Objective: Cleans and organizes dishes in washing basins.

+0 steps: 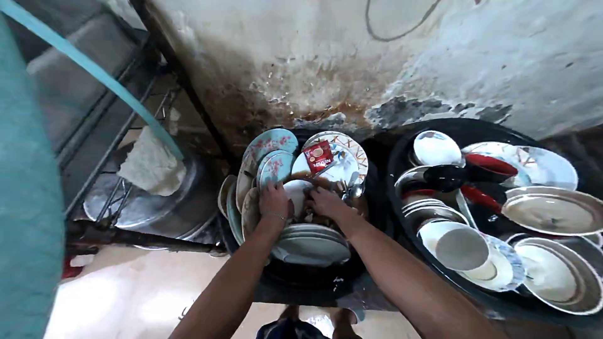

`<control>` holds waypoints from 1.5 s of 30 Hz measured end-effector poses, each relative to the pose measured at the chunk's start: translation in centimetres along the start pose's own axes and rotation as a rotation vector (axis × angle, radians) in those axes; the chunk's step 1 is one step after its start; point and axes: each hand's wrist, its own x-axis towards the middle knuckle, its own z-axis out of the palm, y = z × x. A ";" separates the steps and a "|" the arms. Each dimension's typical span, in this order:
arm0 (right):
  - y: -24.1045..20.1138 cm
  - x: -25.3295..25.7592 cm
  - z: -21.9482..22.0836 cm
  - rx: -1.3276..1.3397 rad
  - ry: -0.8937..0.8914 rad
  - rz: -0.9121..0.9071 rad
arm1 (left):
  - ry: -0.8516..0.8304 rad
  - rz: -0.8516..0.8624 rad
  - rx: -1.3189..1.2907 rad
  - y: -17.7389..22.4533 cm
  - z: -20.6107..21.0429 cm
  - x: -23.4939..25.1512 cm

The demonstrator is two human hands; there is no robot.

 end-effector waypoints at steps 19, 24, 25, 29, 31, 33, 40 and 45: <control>5.6 -3.8 -6.3 0.286 0.136 -0.012 | 0.050 0.246 -0.243 1.9 -0.9 -3.1; 6.4 -3.2 -4.1 0.260 -0.015 0.170 | -0.422 0.110 -0.292 5.1 1.7 2.2; 5.9 -3.5 -3.9 0.265 -0.057 0.213 | -0.476 0.155 -0.297 5.2 2.6 3.1; 4.7 -3.5 -2.6 0.322 -0.083 0.372 | -0.607 0.331 -0.057 5.1 4.5 6.0; 4.8 -2.5 -2.0 0.310 -0.085 0.377 | -0.583 0.275 0.001 5.0 5.6 6.9; 4.7 -1.6 -2.2 0.314 -0.105 0.353 | -0.559 0.176 0.023 5.6 4.7 6.2; 0.5 -2.0 -3.5 0.044 -0.083 0.459 | -0.107 0.187 0.071 3.4 2.1 2.5; 1.2 -0.8 -3.6 -0.035 0.037 0.324 | -0.047 0.141 -0.019 -0.2 3.3 0.1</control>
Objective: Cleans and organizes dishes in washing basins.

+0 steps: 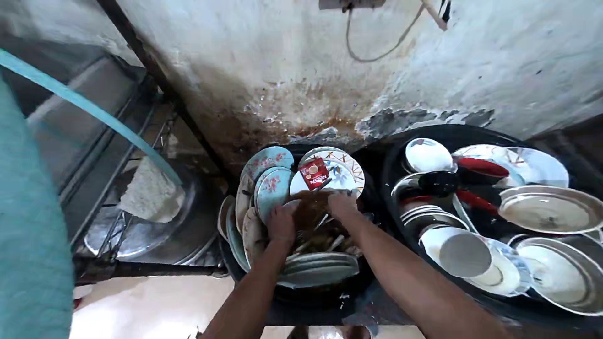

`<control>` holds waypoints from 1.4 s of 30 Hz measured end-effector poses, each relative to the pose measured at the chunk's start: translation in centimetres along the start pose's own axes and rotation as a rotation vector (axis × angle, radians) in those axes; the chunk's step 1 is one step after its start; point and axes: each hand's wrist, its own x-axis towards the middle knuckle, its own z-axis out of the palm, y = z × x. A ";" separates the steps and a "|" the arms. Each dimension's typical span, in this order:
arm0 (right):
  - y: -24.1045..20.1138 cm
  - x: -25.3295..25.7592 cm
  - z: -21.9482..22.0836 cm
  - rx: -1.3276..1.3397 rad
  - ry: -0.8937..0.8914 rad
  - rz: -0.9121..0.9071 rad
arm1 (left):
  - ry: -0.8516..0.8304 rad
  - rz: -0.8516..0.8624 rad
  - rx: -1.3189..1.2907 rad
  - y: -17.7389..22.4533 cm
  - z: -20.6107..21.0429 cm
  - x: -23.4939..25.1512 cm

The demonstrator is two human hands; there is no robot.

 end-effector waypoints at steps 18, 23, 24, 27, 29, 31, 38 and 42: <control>3.1 -6.2 -3.6 0.446 0.392 -0.119 | -0.036 -0.264 -0.153 0.7 -5.3 -3.4; 3.4 -8.2 -3.1 0.474 0.600 -0.182 | -0.039 -0.197 -0.243 0.6 -4.5 -3.6; 3.5 -8.7 -2.9 0.444 0.586 -0.171 | -0.061 -0.178 -0.249 0.6 -4.5 -3.7; 4.5 -10.7 -2.8 0.474 0.624 -0.074 | -0.115 -0.089 -0.179 0.9 -4.7 -4.1; 5.7 -12.7 -4.0 0.569 0.717 0.064 | -0.109 -0.042 -0.157 0.9 -4.4 -4.6; 8.1 -15.4 -5.6 0.607 0.845 0.184 | -0.046 0.007 -0.193 0.5 -3.7 -5.1; 25.4 -22.7 -6.9 0.449 1.047 0.466 | 0.004 -0.010 -0.326 2.1 -3.0 -8.2; 30.8 -22.4 -5.6 0.440 0.868 0.604 | -0.013 0.009 -0.296 4.9 -3.8 -9.8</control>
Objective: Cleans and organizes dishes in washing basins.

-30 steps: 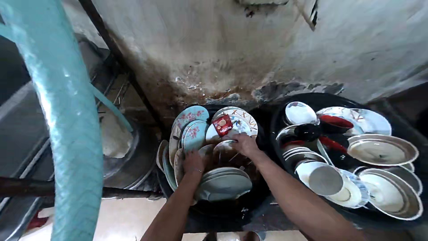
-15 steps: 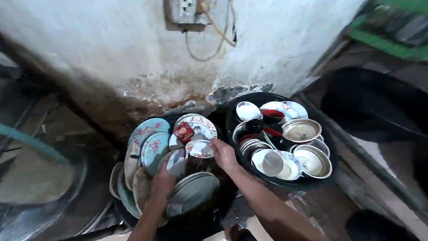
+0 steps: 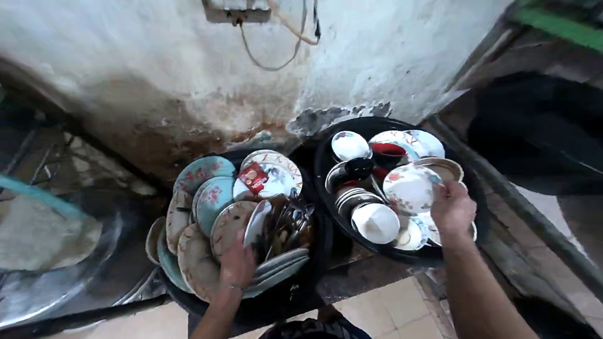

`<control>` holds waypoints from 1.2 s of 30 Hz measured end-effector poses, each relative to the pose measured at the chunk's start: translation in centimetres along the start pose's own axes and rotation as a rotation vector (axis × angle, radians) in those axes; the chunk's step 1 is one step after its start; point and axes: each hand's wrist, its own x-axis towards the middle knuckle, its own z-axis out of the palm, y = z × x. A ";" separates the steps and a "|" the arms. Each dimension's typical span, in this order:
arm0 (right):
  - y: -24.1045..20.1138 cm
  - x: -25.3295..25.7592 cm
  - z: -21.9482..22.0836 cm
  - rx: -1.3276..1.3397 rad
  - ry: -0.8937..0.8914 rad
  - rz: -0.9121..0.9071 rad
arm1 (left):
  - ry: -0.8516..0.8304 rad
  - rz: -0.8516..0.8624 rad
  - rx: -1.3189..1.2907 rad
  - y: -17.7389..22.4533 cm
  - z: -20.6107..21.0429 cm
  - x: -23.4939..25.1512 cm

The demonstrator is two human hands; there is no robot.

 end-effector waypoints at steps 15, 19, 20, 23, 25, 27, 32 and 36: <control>-21.9 -7.3 9.7 0.438 -0.644 -0.974 | 0.429 0.565 0.022 2.9 -2.4 7.3; -16.7 -0.6 1.6 0.487 -0.246 -0.994 | 0.095 -0.033 0.145 -2.7 -2.0 10.1; -15.5 1.7 -0.6 0.439 -0.144 -0.992 | 0.017 -0.142 0.221 -3.8 -1.3 10.6; -13.2 9.2 -4.9 0.199 -0.029 -0.821 | -0.097 -0.276 0.328 -4.4 -0.1 11.6; -12.0 14.9 -3.8 0.060 -0.058 -0.661 | -0.171 -0.314 0.402 -4.0 -0.2 12.0; -10.9 20.0 -0.7 -0.047 -0.123 -0.547 | -0.155 -0.316 0.429 -4.6 0.0 12.2; -9.3 27.9 7.9 -0.150 -0.210 -0.647 | -0.050 -0.361 0.347 -1.3 -0.9 7.5; -11.6 29.8 11.8 -0.207 -0.258 -0.753 | 0.010 -0.329 0.240 1.6 -0.2 3.3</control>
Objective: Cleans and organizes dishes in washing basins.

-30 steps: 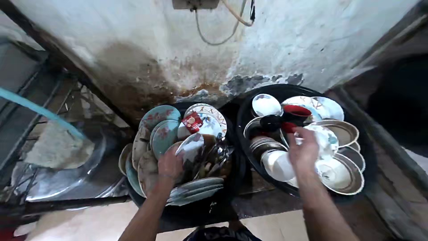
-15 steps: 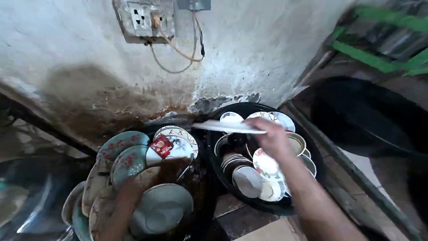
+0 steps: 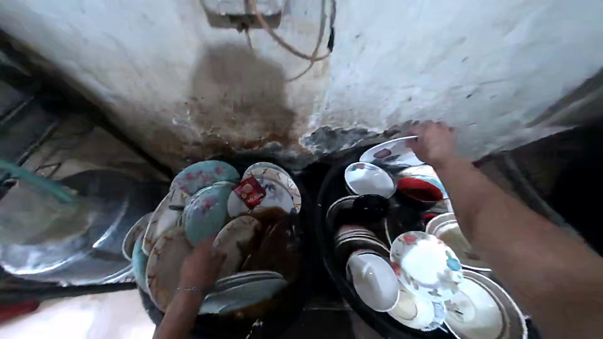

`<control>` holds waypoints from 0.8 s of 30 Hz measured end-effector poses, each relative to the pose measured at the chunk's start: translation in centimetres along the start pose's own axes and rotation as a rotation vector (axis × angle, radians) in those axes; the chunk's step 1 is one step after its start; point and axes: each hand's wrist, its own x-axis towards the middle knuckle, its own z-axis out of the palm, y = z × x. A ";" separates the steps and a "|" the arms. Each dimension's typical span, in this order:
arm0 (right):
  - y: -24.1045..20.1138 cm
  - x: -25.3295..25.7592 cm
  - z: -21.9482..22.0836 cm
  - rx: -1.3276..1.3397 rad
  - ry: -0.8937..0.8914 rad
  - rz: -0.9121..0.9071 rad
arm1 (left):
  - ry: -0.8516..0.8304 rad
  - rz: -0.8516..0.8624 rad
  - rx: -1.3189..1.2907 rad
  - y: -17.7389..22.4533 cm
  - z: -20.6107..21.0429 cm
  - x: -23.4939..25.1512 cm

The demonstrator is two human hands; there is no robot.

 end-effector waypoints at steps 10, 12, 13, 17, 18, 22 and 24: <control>-15.7 -4.2 4.4 0.281 -0.137 -0.350 | -0.021 -0.071 -0.215 -0.2 1.0 -0.9; -24.4 -7.8 4.7 0.403 -0.187 -0.517 | -0.021 -0.114 -0.329 -2.2 1.0 1.7; -28.4 -9.3 5.4 0.471 -0.268 -0.584 | -0.029 -0.118 -0.373 -3.0 0.8 2.6; -38.9 -12.1 11.8 0.552 -0.686 -0.457 | -0.068 -0.161 -0.326 -4.1 1.2 4.8; -40.1 -12.5 13.5 0.529 -0.739 -0.371 | -0.072 -0.178 -0.278 -4.0 1.5 5.3; -42.7 -14.6 18.6 0.368 -0.710 -0.200 | -0.069 -0.143 -0.362 -4.6 2.9 6.6; -42.9 -14.1 19.4 0.316 -0.687 -0.213 | -0.066 -0.070 -0.524 -6.1 4.6 7.8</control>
